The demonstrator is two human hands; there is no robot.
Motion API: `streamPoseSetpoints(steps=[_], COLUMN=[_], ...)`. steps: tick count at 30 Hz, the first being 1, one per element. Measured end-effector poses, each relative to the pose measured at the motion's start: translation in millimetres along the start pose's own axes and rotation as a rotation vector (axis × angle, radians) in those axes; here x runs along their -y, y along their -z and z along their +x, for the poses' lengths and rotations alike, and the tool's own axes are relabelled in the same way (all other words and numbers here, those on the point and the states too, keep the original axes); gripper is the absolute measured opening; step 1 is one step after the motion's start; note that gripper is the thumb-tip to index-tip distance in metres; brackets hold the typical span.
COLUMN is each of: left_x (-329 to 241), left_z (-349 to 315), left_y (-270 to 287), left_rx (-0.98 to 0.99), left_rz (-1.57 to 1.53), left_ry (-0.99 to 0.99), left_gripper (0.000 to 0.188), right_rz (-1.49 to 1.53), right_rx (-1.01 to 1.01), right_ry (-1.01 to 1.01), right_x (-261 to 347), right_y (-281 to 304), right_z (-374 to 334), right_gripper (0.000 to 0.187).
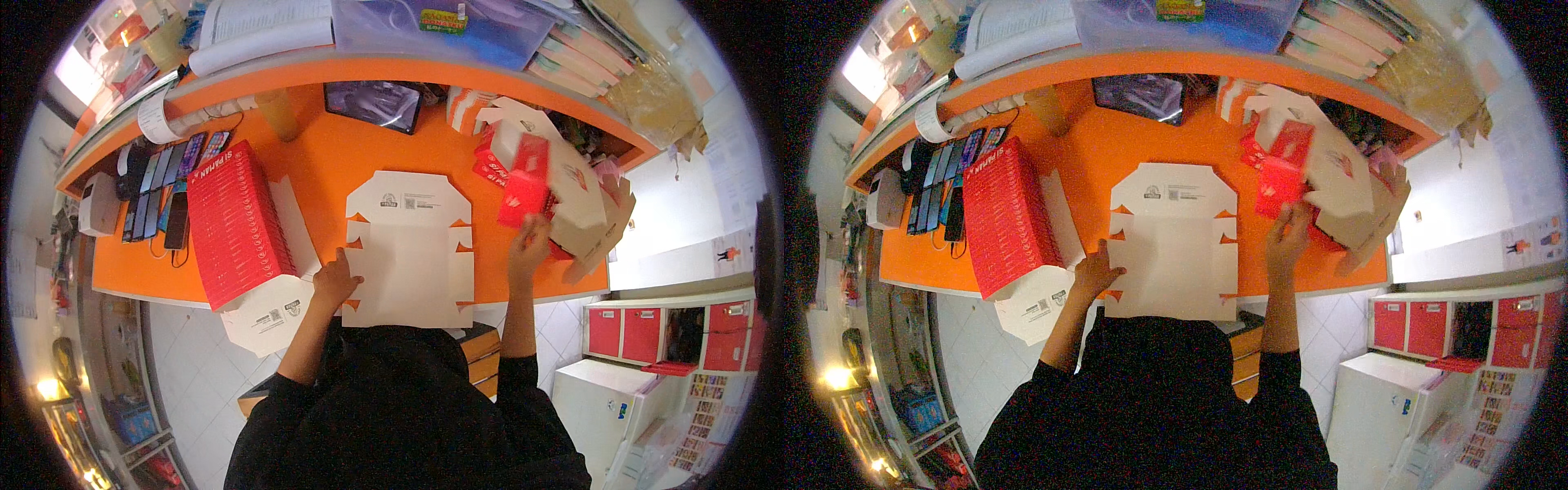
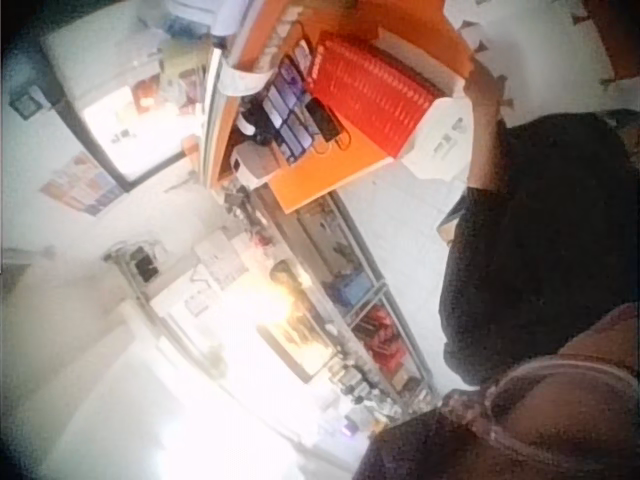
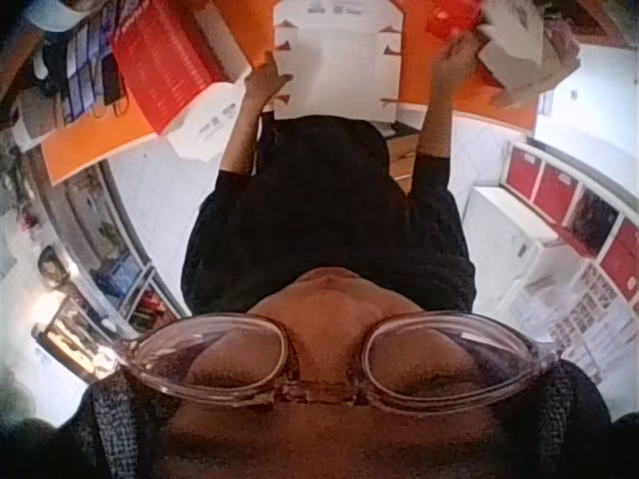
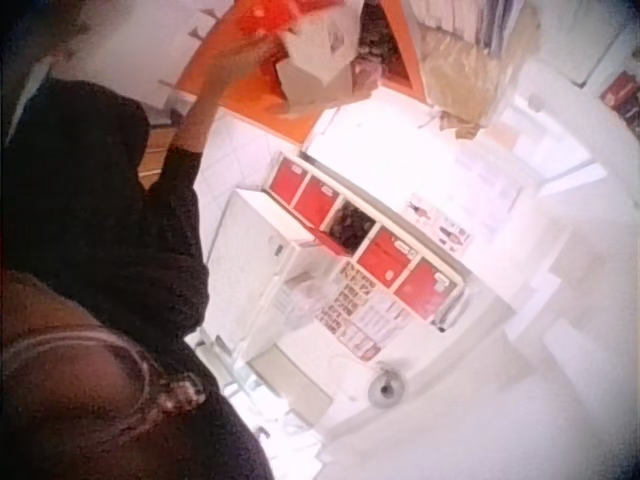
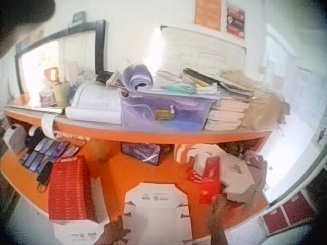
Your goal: The person assembles red and white cardboard boxes by folding the flaps and tucking them into slots. They handle the boxes one at a time, stacking the finished units on the counter. The person briefly hands a stack of boxes to a customer before resuming the assembly process.
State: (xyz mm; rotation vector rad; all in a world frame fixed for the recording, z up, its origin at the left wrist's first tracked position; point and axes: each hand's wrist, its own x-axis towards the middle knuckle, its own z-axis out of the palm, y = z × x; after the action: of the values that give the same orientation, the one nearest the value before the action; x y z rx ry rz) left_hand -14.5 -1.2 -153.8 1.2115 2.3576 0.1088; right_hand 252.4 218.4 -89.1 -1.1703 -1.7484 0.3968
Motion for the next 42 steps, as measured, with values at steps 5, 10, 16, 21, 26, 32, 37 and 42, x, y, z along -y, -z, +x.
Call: streamPoseSetpoints(steps=[5,10,16,21,26,32,37,42], left_x=[4,2,1,2,-4,-4,-5,-13], left_z=[7,8,7,8,10,0,7,4], left_y=[-9,-4,-4,-7,-5,-3,-31,-32], left_rx=[-0.026,-0.001,-0.006,-0.032,-0.054,-0.032,-0.003,0.027], left_rz=[-0.006,0.014,0.012,0.005,-0.012,-0.249,-0.408,-0.364], left_ry=[-0.017,0.000,0.019,-0.017,-0.017,0.017,0.009,0.008], left_gripper=[0.082,0.085,0.085,0.082,0.082,0.084,0.096,0.097], right_rz=[0.200,-0.042,-0.258,-0.410,-0.296,-0.336,-0.583,-0.593], right_rx=[-0.334,-0.109,0.121,0.211,0.104,0.308,0.620,0.494], right_ry=[0.134,0.046,-0.080,-0.042,-0.012,0.073,-0.135,0.109], right_x=[8,-10,-20,-20,-35,4,-38,-15], right_y=[-17,-47,-70,-63,-61,-34,-21,-18], right_z=[86,136,124,121,123,2,-108,-119], right_gripper=[0.027,0.025,0.025,0.028,0.024,0.053,0.068,0.053])
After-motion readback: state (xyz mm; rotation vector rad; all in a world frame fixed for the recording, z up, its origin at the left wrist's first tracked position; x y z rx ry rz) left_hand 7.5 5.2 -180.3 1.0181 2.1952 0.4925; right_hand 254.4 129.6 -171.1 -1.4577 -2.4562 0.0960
